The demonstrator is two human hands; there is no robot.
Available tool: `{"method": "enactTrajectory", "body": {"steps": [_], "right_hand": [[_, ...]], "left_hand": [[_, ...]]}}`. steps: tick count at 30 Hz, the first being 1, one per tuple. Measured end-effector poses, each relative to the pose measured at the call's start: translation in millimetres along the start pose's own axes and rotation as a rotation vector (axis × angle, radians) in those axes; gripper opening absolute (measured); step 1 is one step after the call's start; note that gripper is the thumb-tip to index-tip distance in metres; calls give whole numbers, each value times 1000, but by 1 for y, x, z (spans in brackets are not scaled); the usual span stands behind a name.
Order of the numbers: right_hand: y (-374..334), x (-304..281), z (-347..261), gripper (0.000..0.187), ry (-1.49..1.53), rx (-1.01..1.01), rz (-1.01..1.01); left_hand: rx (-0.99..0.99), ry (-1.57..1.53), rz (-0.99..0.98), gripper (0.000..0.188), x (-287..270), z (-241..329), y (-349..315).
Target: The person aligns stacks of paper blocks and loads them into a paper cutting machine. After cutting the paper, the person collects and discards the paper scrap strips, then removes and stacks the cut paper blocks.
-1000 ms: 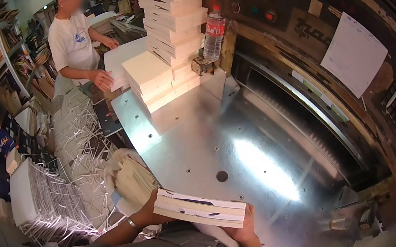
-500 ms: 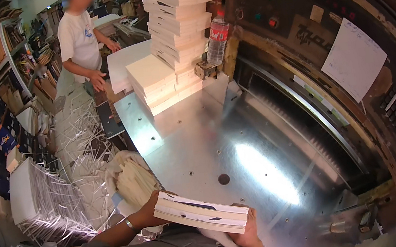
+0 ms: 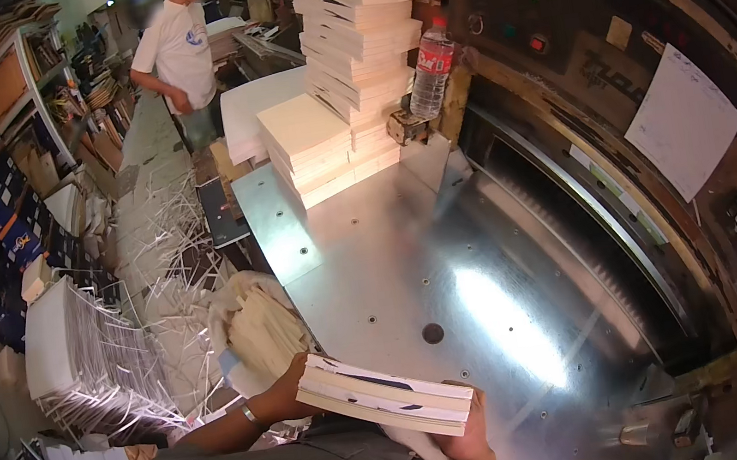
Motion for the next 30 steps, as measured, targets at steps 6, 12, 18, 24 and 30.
{"method": "enactTrajectory", "body": {"steps": [6,12,18,24,30], "right_hand": [[-10,16,8,40,35,46,-49],[-10,13,7,46,118,134,-92],[-9,-32,-20,67,766,472,-143],[-8,-42,-22,88,1190,546,-39],[-17,-25,-31,91,1284,645,14]], "left_hand": [[7,20,22,77,5,-9,-8],[-37,39,24,67,-6,23,7],[-280,-392,-79,64,-11,39,20],[-507,-482,-318,68,-13,29,38],[-382,-342,-389,73,-25,14,60]]}}
Point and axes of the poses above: each hand's wrist, its own y-axis towards the middle knuckle, its own x-axis out of the palm, z = x × y, the point moved 2 cm from there along y, towards the middle knuckle, and after that the axes turned 15 degrees about -y, right-handed, at the moved point
